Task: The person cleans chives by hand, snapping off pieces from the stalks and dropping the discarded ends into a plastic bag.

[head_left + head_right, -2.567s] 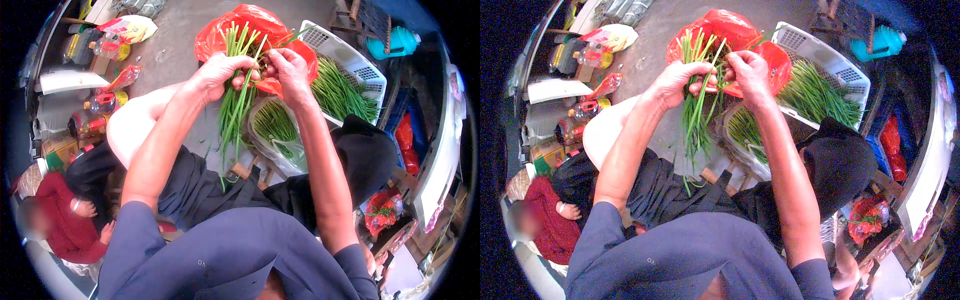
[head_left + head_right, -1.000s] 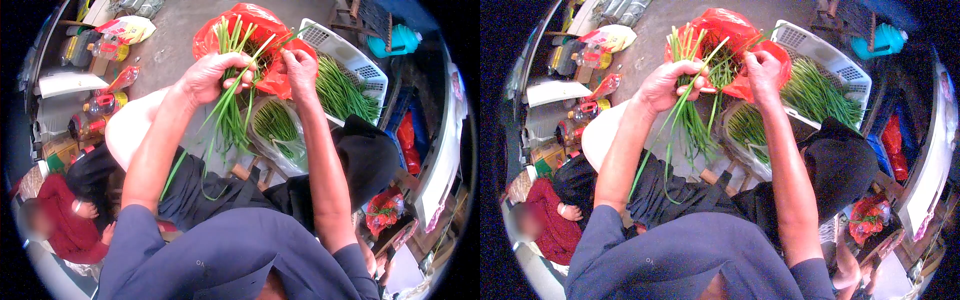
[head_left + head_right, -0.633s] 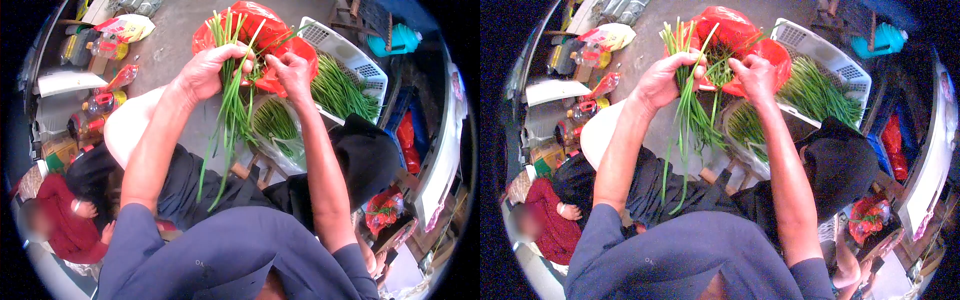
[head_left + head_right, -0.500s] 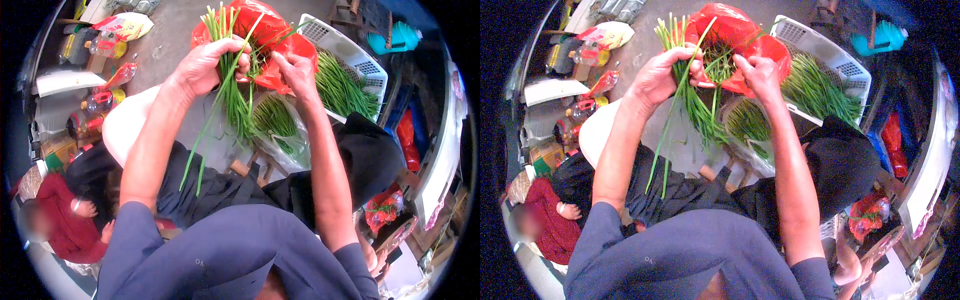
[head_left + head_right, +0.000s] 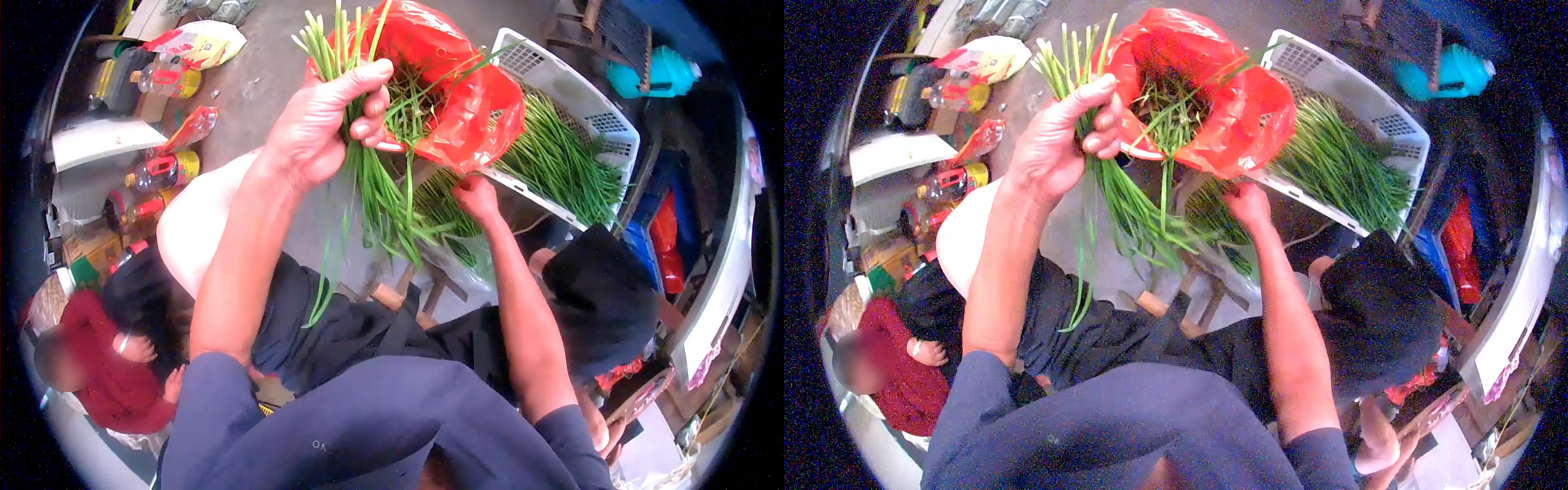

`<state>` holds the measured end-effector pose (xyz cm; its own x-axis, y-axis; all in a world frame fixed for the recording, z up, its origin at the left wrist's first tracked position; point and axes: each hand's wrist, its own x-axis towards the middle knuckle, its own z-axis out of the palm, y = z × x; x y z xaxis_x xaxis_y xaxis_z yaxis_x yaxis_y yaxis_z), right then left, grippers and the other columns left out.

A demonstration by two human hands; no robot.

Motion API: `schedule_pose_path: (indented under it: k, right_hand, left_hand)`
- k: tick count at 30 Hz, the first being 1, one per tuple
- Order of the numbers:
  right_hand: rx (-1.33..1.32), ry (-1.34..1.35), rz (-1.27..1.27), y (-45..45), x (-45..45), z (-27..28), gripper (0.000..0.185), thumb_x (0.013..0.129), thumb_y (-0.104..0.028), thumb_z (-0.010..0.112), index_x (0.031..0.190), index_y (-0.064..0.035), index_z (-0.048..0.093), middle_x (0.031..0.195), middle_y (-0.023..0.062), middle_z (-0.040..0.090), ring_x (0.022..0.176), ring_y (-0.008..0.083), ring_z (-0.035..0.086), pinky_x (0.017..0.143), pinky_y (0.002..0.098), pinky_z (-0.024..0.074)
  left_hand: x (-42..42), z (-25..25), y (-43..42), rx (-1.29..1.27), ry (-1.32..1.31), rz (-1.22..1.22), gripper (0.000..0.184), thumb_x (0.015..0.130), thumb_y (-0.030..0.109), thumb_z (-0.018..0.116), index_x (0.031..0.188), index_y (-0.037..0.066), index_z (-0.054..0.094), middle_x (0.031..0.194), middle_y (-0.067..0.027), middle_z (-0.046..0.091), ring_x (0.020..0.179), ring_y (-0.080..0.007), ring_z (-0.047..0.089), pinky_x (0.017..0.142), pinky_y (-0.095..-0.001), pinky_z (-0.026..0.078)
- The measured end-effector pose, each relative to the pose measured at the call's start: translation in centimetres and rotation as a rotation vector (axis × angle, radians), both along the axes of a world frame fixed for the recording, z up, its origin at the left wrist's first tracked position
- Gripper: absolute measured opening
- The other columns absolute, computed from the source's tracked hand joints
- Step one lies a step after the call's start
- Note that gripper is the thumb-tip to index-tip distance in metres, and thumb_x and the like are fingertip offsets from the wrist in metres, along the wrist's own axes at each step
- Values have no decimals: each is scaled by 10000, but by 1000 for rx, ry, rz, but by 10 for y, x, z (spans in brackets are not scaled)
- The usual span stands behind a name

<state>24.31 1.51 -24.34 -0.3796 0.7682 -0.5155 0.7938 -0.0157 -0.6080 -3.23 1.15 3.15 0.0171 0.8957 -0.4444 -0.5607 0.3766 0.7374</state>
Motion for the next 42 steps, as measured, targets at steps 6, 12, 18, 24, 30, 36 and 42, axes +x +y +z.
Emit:
schedule_pose_path:
  k: [6, 12, 18, 24, 30, 36, 42]
  right_hand:
    - [244, -33, -93, -4, -22, -36, 281, 751, -258, 627, 990, -111, 647, 875, 119, 674, 802, 306, 653, 679, 430, 516]
    - [473, 83, -131, -9, -36, -40, 351, 763, -318, 653, 1073, -159, 619, 1049, 130, 639, 922, 372, 609, 733, 476, 506]
    - [411, -9, -179, -6, -35, -40, 329, 775, -311, 637, 1066, -159, 620, 1003, 145, 648, 906, 357, 618, 711, 485, 508]
    - [201, -213, -30, 0, -17, -22, 293, 784, -293, 610, 1031, -134, 614, 890, 174, 655, 853, 371, 627, 712, 479, 500]
    - [332, -74, 4, -14, -15, -51, 309, 785, -303, 624, 1032, -118, 609, 884, 160, 655, 837, 369, 630, 711, 465, 502]
    - [562, 76, -131, -11, -46, -57, 340, 770, -256, 653, 1071, -108, 592, 911, 138, 657, 878, 353, 622, 741, 457, 498]
    - [579, 113, -51, -5, -45, -59, 285, 741, -209, 651, 998, -89, 622, 904, 130, 663, 854, 323, 632, 732, 418, 505]
  left_hand:
    - [1, -3, 1, -63, 58, -8, 260, 915, 279, 579, 731, 105, 518, 611, 31, 455, 452, -53, 379, 477, -234, 332]
    - [4, -3, 2, -113, 67, -8, 308, 927, 301, 548, 699, 98, 505, 585, 29, 448, 437, -57, 371, 469, -238, 332]
    - [6, -1, 1, -133, 83, -11, 282, 917, 280, 565, 705, 101, 513, 591, 25, 463, 436, -59, 379, 466, -236, 329]
    - [5, -2, 0, -91, 67, -2, 267, 909, 273, 580, 715, 94, 539, 595, 25, 479, 447, -59, 399, 463, -234, 330]
    - [9, -3, -2, -57, 53, 35, 209, 900, 245, 595, 764, 89, 563, 615, 20, 494, 464, -53, 412, 464, -222, 337]
    - [4, -4, 3, -76, 80, 58, 190, 903, 242, 590, 792, 90, 562, 630, 18, 498, 463, -53, 401, 474, -217, 332]
    - [-10, 2, 2, 2, 97, 98, 158, 914, 216, 571, 865, 66, 568, 652, 16, 488, 475, -55, 385, 485, -219, 320]
